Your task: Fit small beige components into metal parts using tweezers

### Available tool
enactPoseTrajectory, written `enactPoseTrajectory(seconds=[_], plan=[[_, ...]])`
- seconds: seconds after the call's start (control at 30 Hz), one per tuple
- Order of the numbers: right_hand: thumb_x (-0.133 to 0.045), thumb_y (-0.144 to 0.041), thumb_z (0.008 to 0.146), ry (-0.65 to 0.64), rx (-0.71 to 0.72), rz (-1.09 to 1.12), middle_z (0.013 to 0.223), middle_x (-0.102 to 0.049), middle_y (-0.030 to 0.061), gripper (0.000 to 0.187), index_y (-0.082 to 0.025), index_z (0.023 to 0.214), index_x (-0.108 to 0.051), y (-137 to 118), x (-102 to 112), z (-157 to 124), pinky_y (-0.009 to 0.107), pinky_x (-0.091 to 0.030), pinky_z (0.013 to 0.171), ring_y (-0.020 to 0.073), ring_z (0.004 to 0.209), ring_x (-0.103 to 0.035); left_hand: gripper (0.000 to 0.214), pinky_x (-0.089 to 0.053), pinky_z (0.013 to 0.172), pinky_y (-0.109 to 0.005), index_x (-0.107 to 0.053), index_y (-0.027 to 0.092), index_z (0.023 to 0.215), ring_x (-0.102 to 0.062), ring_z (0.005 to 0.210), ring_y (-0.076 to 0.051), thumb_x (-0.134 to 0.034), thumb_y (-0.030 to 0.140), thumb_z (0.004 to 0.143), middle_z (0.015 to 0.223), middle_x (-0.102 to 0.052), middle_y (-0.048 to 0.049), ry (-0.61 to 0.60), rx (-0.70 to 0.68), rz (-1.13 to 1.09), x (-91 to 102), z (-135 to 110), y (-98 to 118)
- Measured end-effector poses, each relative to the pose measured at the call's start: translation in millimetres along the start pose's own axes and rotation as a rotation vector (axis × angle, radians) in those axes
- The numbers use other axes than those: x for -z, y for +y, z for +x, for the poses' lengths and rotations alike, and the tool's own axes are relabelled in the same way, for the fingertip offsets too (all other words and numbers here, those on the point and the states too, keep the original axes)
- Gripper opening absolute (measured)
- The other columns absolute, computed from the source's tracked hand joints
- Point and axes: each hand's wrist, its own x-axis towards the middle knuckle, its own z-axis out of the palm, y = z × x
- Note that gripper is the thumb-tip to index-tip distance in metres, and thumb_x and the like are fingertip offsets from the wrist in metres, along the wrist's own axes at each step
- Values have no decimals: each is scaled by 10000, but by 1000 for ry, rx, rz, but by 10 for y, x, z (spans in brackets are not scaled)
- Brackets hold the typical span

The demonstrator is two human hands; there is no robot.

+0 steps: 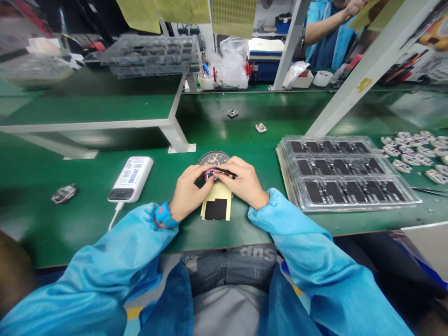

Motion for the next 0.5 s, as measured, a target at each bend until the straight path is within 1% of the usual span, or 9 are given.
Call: enactPoseTrajectory(seconds=[0.07,0.17,0.23,0.27,0.33,0.4,0.5], plan=[[-749,-266,942,-6,14,-10,902,-704,48,89,-212,993,-797,19,-15,-12,316,-529,714,162,824,-653,283,-528,893,-372,-733,223,1217,-646,960,-215,-636,187,953,998,-745,-41,-3,-37,40,5,9,-18],[-725,-245,959,-62,20,-27,946,-700,57,93,-201,1023,-776,21,-25,-15,316,-532,766,167,880,-655,261,-533,902,-386,-743,221,1191,-647,954,-220,-643,209,950,989,-753,-40,-8,-64,63,7,19,-39],[-732,-249,955,-91,-3,-20,955,-695,53,76,-197,1006,-754,15,-27,-5,316,-527,784,170,894,-651,249,-541,891,-384,-753,219,1161,-654,954,-221,-661,212,929,1007,-767,-41,-6,-20,37,3,24,-49],[-741,-255,946,-81,-29,-9,942,-689,47,68,-194,976,-743,17,-27,4,312,-521,769,169,875,-645,248,-544,879,-379,-760,221,1147,-657,951,-220,-669,207,917,1014,-772,-39,-5,16,18,2,28,-56],[-743,-265,940,-13,-103,5,907,-676,39,87,-185,914,-723,43,-20,26,306,-506,736,165,831,-631,260,-544,854,-370,-772,231,1132,-662,934,-217,-679,189,892,1017,-779,-32,5,88,-11,4,44,-83],[-704,-278,965,11,-179,-40,883,-674,42,125,-177,898,-731,100,-2,51,316,-495,743,172,823,-629,275,-541,857,-371,-780,240,1130,-662,930,-216,-680,180,880,1027,-780,-30,28,138,-19,14,71,-134],[-639,-300,1002,-63,-256,-162,894,-697,62,192,-173,947,-772,198,50,82,347,-486,788,198,859,-646,279,-540,886,-376,-782,234,1125,-661,925,-213,-685,181,869,1027,-774,-33,83,183,-18,30,120,-241]])
